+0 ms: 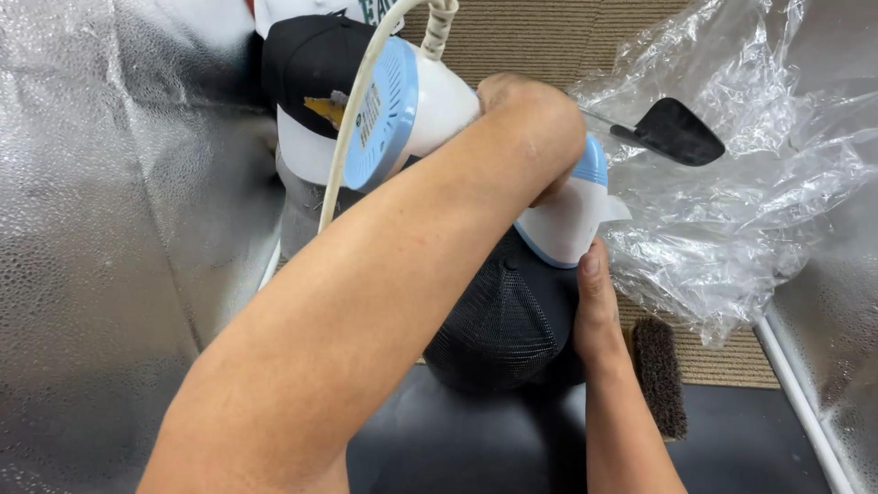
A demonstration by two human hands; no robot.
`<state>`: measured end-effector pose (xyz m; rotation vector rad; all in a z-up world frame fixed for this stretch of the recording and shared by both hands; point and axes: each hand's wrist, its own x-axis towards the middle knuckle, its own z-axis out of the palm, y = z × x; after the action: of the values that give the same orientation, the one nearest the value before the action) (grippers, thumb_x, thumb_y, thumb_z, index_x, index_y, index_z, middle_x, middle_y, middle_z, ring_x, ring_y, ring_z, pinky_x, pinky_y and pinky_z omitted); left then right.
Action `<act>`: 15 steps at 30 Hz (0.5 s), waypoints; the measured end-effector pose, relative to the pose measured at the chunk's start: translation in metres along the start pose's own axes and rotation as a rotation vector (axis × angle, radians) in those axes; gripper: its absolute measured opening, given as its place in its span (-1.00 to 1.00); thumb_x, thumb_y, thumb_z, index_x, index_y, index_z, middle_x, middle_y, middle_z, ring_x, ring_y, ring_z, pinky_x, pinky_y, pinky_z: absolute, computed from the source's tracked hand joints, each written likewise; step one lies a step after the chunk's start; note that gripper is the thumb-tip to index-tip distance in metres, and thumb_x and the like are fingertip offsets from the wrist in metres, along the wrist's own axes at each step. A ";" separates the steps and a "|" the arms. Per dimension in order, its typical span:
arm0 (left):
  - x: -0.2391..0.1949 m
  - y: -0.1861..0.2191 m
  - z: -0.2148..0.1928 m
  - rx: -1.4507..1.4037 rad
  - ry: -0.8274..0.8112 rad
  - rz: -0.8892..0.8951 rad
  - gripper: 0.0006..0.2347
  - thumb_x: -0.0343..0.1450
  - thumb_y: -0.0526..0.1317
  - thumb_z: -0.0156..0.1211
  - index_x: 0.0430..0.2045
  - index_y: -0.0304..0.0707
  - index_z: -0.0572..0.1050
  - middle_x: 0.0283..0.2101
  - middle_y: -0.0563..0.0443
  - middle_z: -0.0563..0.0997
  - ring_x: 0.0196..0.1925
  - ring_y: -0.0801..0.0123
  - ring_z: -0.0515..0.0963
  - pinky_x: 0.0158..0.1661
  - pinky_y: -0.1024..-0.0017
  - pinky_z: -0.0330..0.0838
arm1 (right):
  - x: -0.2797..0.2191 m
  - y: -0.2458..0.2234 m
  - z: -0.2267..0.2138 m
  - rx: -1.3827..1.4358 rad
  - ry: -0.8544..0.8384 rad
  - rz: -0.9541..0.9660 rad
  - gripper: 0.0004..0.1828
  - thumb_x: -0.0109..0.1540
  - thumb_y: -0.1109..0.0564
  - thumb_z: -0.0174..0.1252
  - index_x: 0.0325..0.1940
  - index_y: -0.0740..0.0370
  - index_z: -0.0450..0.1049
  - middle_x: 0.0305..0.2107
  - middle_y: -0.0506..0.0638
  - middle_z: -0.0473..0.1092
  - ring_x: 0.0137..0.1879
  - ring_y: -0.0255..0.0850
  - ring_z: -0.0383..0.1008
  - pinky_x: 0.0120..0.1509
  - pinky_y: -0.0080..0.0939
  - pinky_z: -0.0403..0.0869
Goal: The person cleans a black baseball cap by first brushing it with a wooden brush, then steaming it with a handheld garment steamer, and finally brushing it again. The cap is placed on a black cylindrical form during the process.
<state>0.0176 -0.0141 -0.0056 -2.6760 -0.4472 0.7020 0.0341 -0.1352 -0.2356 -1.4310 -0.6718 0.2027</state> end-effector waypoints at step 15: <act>-0.029 -0.102 0.087 -0.367 0.103 -0.244 -0.71 0.12 -0.19 0.46 -0.31 -0.20 0.70 -0.37 -0.19 0.70 -0.26 0.01 0.70 -0.19 0.06 0.57 | -0.001 -0.008 0.005 0.048 -0.072 0.111 -0.14 0.28 -0.33 -0.06 0.51 0.24 0.04 0.30 0.10 0.35 0.28 -0.07 0.36 0.25 -0.14 0.43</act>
<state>-0.0734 0.0868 -0.0244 -2.9000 -0.9354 0.4427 0.0283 -0.1324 -0.2284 -1.4212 -0.6427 0.3560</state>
